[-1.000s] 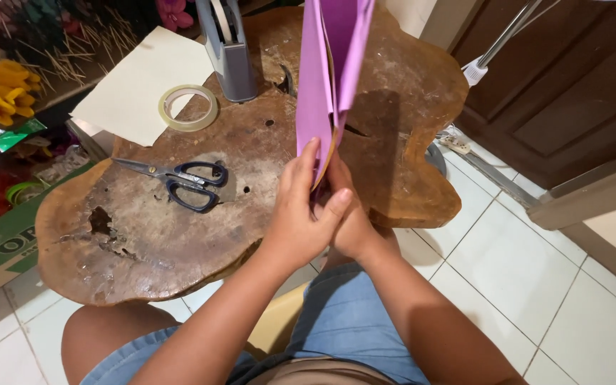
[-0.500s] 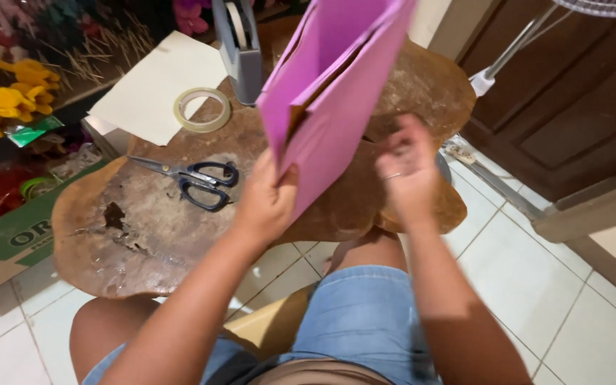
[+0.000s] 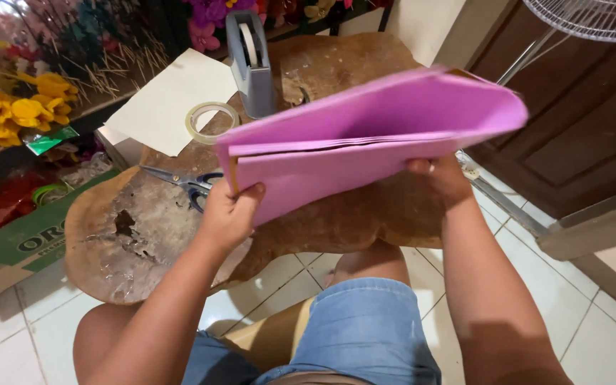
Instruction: The person uses scissors to trim the edges of a large sheet of pink paper. After cutting, they fold the paper in half and smooth the crease with their hands.
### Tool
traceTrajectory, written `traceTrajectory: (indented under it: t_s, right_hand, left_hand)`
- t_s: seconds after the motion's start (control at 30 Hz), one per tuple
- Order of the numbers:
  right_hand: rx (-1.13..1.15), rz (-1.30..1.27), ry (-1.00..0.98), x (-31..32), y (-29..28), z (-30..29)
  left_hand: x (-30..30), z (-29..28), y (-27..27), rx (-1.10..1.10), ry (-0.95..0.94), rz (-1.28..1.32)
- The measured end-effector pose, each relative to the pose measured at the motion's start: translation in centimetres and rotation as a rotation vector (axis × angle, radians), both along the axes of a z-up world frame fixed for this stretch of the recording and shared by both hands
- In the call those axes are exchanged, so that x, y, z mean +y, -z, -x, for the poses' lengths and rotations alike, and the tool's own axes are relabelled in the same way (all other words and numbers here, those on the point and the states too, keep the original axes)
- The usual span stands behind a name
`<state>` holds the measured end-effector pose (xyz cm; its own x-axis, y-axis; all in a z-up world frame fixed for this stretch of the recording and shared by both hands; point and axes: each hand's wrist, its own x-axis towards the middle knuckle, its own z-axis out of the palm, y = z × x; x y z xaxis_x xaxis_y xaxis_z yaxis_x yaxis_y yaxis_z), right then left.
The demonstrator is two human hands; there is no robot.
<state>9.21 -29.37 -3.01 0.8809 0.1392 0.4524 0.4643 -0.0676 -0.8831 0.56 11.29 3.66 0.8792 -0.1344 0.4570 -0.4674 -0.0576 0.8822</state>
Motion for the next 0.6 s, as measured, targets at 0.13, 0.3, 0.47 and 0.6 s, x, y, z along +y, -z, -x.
traceTrajectory:
  t_s: [0.13, 0.3, 0.47, 0.6]
  right_hand:
    - [-0.017, -0.187, 0.005, -4.2, 0.4, 0.9]
    - [-0.044, -0.366, -0.008, -1.4, -2.6, 3.4]
    - [-0.029, -0.334, 0.149, 1.1, -3.1, 5.0]
    - [-0.095, -0.408, 0.152, 3.1, -4.8, 5.1]
  left_hand:
    - [-0.7, -0.1, -1.3, -0.008, 0.066, -0.031]
    - [-1.7, -1.5, -1.1, -0.003, 0.086, -0.018]
    - [-1.9, -2.2, 1.5, 0.117, 0.043, -0.056]
    - [-2.8, -3.0, 0.8, 0.127, 0.015, 0.012]
